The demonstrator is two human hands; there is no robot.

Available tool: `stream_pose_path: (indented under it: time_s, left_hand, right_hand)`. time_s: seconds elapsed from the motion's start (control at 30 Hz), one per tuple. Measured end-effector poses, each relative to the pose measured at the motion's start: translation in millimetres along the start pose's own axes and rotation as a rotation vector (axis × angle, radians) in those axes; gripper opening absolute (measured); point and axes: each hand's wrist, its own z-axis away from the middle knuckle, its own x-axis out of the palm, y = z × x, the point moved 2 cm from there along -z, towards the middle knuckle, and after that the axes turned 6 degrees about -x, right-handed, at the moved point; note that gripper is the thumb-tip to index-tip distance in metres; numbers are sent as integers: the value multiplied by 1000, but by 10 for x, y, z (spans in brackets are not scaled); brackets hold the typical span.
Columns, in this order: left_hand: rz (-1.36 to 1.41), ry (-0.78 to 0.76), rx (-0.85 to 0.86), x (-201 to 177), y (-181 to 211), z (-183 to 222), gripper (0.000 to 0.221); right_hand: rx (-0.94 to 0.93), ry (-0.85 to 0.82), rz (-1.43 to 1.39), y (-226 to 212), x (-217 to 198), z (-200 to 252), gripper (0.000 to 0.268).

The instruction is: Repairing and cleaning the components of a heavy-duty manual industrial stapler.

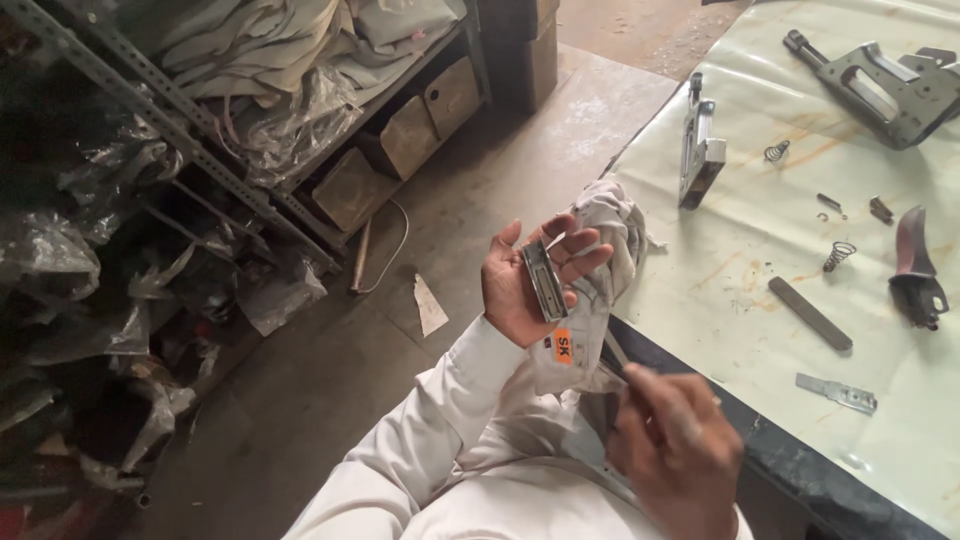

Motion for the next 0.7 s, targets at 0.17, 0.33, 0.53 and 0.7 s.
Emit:
stream_pose_path:
  time_s: [0.17,0.33,0.53,0.7]
  left_hand:
    - [-14,-3,-23,-84,-63,-11,64]
    - [-104,27,26,-113,-72,-20,70]
    - [-203,154,57,-30,-147,-47,74]
    - [-245,254,46,-82,-144,-78,77]
  right_hand:
    - [-86,-7,-167,-156,113,-49,40]
    - [-178,-103,-62,-160,381,-257,37]
    - [-284,-136,-11,-229,387,-481,49]
    - [-295,-63,0,-90,413,-440,44]
